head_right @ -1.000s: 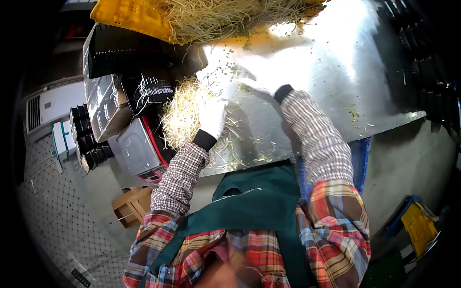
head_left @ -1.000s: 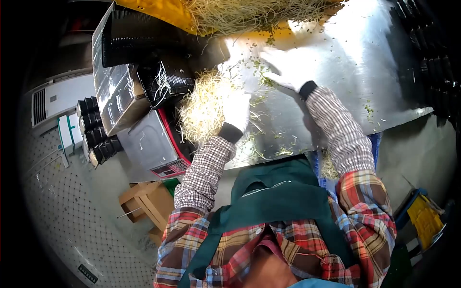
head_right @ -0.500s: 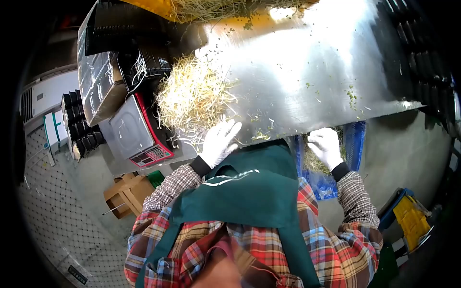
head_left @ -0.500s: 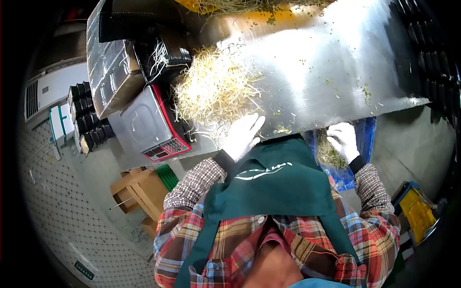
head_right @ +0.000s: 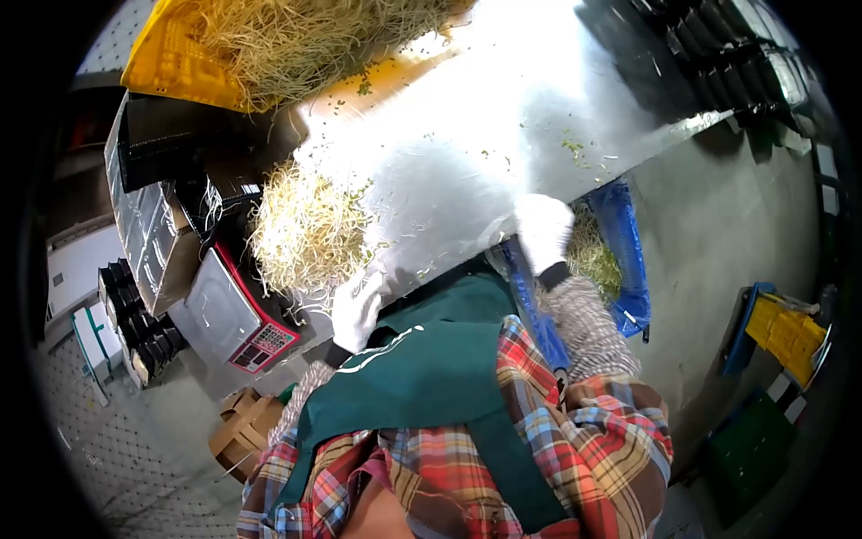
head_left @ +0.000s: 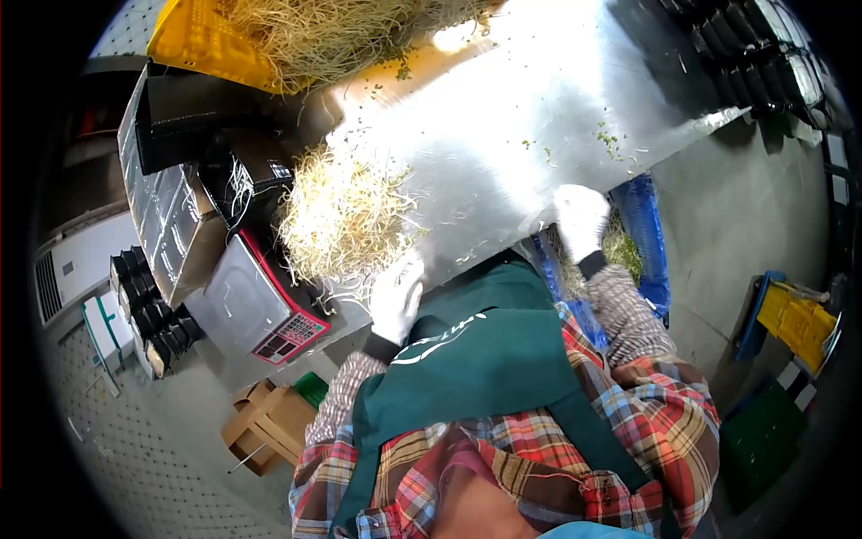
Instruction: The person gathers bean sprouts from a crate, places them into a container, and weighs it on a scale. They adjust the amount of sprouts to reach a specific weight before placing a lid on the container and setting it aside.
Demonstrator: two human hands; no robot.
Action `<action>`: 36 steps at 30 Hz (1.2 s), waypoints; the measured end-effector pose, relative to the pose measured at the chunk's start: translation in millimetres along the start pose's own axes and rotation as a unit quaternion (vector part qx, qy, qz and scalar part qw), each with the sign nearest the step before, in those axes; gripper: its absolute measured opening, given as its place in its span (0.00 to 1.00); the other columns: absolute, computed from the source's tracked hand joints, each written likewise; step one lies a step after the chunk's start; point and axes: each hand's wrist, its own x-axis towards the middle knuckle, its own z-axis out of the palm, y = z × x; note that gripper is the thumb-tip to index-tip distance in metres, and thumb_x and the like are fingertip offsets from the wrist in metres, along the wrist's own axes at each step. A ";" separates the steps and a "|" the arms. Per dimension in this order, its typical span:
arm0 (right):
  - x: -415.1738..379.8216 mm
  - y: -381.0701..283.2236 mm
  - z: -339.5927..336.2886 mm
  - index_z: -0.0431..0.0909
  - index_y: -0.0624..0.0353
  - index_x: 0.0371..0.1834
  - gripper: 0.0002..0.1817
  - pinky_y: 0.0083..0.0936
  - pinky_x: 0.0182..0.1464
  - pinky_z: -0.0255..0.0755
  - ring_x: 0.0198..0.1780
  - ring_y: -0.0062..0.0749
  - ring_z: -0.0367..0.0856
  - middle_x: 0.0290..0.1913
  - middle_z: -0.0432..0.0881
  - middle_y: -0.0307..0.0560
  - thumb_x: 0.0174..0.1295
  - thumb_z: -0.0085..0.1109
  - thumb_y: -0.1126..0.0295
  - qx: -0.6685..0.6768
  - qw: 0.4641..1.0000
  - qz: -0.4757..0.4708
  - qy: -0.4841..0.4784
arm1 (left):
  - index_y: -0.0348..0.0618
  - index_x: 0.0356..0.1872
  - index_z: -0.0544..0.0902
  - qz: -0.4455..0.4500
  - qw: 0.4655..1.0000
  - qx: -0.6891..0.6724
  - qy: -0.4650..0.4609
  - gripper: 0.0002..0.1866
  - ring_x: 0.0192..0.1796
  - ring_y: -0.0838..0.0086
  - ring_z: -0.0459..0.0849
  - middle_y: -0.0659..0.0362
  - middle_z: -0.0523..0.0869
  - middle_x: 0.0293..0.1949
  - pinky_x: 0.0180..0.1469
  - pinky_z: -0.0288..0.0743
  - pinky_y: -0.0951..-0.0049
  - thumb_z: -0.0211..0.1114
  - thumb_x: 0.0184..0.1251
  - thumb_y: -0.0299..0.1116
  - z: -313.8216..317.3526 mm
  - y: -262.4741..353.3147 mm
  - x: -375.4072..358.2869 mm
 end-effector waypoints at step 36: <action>151.6 -161.2 58.0 0.74 0.63 0.64 0.21 0.28 0.58 0.75 0.57 0.31 0.79 0.58 0.80 0.48 0.68 0.55 0.70 0.364 0.845 0.127 -0.371 | 0.38 0.65 0.75 -0.277 0.728 -0.621 0.086 0.24 0.60 0.73 0.78 0.57 0.82 0.60 0.63 0.73 0.71 0.65 0.70 0.33 -12.9 -138.9 94.5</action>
